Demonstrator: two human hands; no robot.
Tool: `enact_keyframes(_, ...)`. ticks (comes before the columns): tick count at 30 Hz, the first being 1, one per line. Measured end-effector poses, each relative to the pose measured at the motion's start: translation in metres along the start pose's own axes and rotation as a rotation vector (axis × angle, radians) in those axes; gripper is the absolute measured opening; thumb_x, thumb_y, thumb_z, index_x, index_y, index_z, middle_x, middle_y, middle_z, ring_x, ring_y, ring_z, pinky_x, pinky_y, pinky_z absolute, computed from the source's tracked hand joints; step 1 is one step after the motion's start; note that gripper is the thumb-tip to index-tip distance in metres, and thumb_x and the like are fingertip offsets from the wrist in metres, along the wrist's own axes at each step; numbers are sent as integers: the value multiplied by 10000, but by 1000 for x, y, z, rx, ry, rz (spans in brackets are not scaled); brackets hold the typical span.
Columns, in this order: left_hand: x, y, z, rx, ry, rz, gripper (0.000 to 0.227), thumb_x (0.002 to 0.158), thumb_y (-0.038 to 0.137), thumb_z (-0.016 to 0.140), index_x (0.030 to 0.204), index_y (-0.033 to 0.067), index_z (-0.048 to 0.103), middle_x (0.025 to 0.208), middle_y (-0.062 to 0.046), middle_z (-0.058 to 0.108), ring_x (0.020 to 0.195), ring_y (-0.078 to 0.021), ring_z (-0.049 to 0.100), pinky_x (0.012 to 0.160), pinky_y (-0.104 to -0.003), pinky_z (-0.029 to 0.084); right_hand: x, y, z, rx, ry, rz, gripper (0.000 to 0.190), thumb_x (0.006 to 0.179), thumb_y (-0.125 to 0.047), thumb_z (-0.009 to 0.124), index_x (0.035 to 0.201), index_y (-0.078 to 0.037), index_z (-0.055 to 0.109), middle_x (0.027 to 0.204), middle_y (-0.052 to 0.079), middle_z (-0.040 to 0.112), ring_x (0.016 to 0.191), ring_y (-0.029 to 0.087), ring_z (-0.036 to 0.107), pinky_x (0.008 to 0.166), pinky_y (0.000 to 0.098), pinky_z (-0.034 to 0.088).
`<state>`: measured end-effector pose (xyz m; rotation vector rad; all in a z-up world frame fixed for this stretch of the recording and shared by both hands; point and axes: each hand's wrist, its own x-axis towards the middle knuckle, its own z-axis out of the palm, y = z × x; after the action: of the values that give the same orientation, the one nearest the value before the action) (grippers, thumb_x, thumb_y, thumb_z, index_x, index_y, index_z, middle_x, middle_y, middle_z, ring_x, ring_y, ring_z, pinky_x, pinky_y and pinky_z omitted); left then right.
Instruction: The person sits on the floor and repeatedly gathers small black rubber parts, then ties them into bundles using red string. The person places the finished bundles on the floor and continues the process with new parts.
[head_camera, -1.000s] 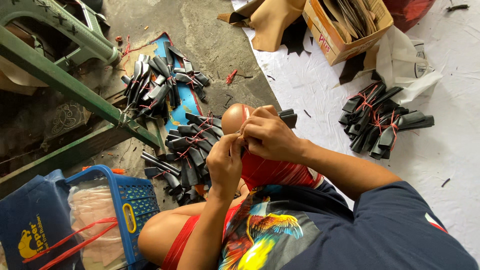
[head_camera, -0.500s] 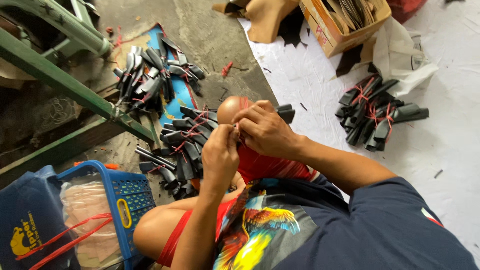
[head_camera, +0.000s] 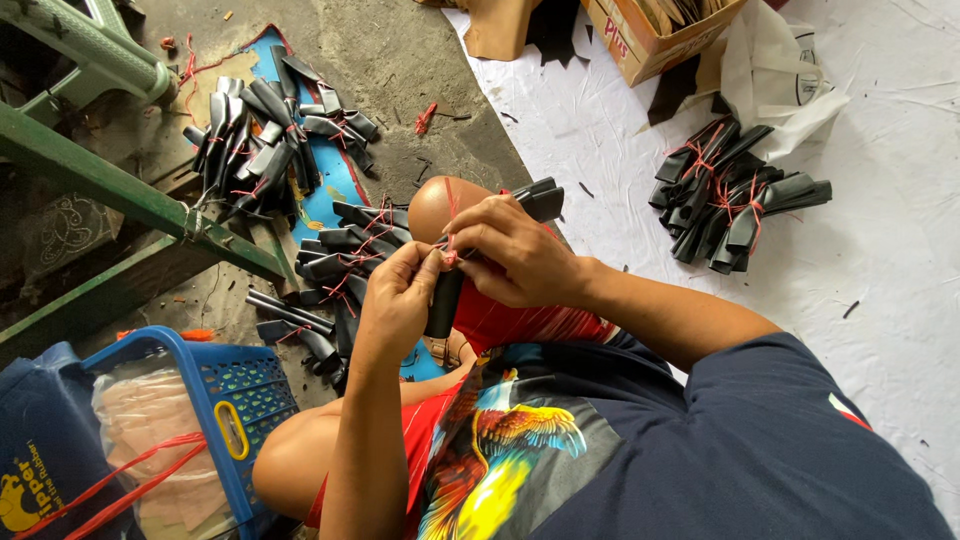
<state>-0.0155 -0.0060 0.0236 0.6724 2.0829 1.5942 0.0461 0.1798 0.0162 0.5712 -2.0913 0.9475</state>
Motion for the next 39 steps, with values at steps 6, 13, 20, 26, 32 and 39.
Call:
enact_keyframes(6,1,1,1,115,51,35,175,1022,162,620,925,80,741,697,-104,644,670,-175,565,641,-350,498,2,-3,5,-229,71,-159,120,971,-118,631,912,-54,713,1003,104,707,841,282,700,950,474,515)
enact_keyframes(13,-3,23,4,217,38,-88,249,1031,277,597,860,112,669,699,24,592,665,-82,481,604,-291,403,5,-11,-13,-321,-57,-226,144,1030,-102,565,991,-31,684,1061,81,688,908,248,666,1023,433,442)
enact_keyframes(20,1,-2,-6,341,223,-16,200,1009,249,596,898,120,702,839,-16,676,801,-173,609,743,-340,450,-11,8,-31,-365,-135,-179,92,846,-26,618,916,-85,619,1221,60,597,1094,262,571,1027,438,417)
enact_keyframes(26,7,-25,-4,453,379,125,181,1020,219,575,916,114,680,941,-44,666,881,-251,582,812,-391,436,-9,16,-40,-310,-209,-186,159,783,3,608,923,-63,576,1368,95,555,1241,320,537,1112,495,405)
enact_keyframes(32,5,-27,-19,669,172,333,542,875,400,697,1260,65,513,1279,-161,578,1214,-372,516,1046,-486,354,-5,27,-50,-99,-216,-68,358,970,-342,559,1185,-56,574,1393,188,544,1258,403,565,1096,554,437)
enact_keyframes(39,0,-17,-8,752,-16,272,624,821,340,848,1319,71,586,1162,-185,567,1100,-381,557,902,-487,466,-24,53,-49,-240,-518,140,849,835,-221,755,1533,3,327,1423,237,597,1276,418,578,1096,510,403)
